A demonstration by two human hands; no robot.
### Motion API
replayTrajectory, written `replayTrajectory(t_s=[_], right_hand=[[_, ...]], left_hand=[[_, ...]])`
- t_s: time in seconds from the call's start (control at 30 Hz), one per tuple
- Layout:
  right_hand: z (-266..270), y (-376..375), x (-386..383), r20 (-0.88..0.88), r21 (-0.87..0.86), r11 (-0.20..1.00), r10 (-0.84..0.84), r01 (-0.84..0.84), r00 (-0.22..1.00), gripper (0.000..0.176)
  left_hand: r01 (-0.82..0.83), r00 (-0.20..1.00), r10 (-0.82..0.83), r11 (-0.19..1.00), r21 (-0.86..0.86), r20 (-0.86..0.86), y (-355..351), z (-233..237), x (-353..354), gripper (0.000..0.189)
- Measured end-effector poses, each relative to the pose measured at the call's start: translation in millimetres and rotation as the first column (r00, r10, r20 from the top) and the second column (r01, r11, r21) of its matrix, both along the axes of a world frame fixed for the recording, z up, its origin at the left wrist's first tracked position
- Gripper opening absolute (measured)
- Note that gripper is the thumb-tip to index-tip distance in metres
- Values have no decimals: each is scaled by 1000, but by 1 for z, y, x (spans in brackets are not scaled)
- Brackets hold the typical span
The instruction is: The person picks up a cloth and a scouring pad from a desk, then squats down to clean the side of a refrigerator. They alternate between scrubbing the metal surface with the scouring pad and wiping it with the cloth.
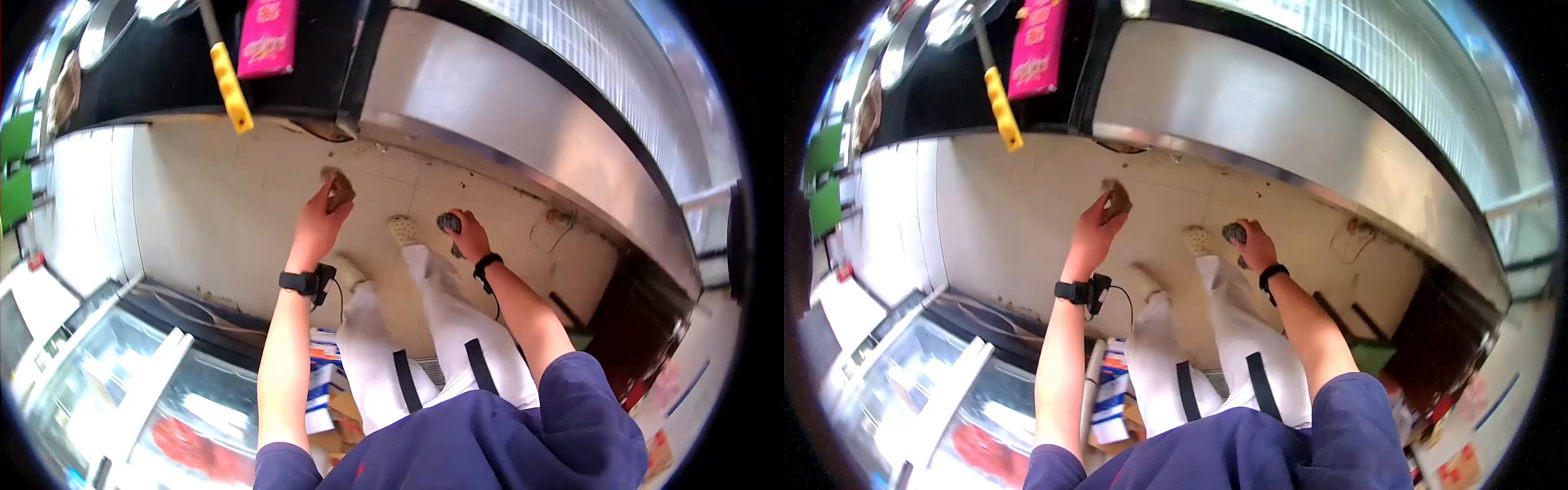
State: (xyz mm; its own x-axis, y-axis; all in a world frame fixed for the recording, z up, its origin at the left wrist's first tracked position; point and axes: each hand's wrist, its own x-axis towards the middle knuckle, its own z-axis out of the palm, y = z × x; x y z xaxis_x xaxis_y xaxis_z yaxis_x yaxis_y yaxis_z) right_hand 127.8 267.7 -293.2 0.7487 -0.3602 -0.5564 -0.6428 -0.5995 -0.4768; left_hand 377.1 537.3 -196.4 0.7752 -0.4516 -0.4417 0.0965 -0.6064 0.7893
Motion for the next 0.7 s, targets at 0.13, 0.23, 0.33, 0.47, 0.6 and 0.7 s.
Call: replayTrajectory(t_s=[0.13, 0.23, 0.33, 0.47, 0.6, 0.7], right_hand=[[-17, 20, 9, 100, -36, 985, -163, 167, 982, 46], [5, 35, 24, 50, 29, 935, -355, 354, 933, 46], [4, 62, 24, 114, 61, 829, -560, 556, 821, 49], [-6, 102, 49, 86, 197, 591, -805, 782, 587, 47], [-32, 120, 71, 82, 364, 364, -929, 857, 360, 40], [-85, 118, 83, 451, 336, 343, -876, 877, 170, 37]], left_hand=[[394, 880, -396, 917, 63, 261, 2, -51, 30, 33], [456, 879, -466, 883, 108, 98, 14, -62, 44, 21], [624, 781, -622, 781, -32, 54, 39, -85, 38, 23], [477, 818, -438, 879, 13, -373, 70, -86, 56, 22], [259, 788, -246, 964, -58, -564, 67, -80, 83, 23], [202, 887, -234, 972, -122, -397, 35, -76, 84, 19]])
